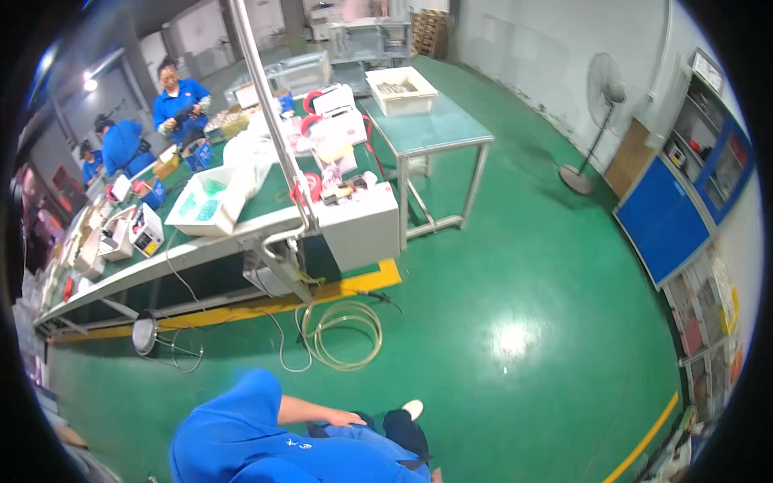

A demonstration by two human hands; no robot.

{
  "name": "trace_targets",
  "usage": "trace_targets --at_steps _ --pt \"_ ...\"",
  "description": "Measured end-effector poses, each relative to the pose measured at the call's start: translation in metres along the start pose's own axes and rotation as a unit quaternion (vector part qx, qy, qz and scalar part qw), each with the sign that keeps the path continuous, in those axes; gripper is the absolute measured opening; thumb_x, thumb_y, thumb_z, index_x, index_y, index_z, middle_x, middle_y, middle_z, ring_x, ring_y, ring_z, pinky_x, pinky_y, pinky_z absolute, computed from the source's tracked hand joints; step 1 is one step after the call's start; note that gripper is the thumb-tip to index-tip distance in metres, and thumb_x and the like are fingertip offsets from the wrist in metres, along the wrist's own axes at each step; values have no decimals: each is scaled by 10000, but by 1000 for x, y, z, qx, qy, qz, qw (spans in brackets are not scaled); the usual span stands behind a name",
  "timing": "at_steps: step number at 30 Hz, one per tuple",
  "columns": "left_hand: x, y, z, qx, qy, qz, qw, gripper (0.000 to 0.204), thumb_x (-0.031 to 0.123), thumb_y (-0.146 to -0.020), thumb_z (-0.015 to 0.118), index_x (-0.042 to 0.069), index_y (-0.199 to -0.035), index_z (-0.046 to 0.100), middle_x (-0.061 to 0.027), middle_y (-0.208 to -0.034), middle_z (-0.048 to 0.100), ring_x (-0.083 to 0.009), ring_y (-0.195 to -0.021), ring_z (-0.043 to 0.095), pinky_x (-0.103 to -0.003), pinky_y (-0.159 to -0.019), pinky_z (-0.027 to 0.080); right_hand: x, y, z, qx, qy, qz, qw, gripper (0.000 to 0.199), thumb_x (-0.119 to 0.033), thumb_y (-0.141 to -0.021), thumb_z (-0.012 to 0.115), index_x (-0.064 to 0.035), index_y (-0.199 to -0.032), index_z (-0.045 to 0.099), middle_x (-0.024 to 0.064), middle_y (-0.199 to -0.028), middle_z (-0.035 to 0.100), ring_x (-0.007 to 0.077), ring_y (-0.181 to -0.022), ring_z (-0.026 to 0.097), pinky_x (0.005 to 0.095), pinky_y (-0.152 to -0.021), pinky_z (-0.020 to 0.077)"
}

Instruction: Assembling and labeling metal electrical or enclosure units on a factory floor.

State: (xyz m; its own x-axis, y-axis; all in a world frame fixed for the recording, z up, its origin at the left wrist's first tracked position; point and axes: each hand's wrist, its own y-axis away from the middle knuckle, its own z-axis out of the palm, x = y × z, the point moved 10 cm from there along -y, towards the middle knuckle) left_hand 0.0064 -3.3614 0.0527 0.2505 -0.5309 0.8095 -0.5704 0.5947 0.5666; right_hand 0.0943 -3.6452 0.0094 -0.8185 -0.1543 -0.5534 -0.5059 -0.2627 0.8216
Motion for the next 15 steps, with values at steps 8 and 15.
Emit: trace_targets --at_steps 8,15 --pt "29 -15 -215 254 308 -120 909 615 475 -833 380 104 -1306 250 -147 -1302 262 -257 -1161 252 -337 -956 209 -577 -123 37 -52 -100 -285 952 243 -242 -829 495 -42 -967 487 104 -919 517 203 -814 520 329 -700 456" --pt "-100 -75 -395 416 111 -130 893 328 216 -739 519 56 -1020 571 -137 -930 601 -231 -821 587 -335 -699 463 -683 -283 108 -86 163 -316 931 260 -197 -817 539 -17 -997 486 80 -829 554 158 -717 554 292 -613 480"
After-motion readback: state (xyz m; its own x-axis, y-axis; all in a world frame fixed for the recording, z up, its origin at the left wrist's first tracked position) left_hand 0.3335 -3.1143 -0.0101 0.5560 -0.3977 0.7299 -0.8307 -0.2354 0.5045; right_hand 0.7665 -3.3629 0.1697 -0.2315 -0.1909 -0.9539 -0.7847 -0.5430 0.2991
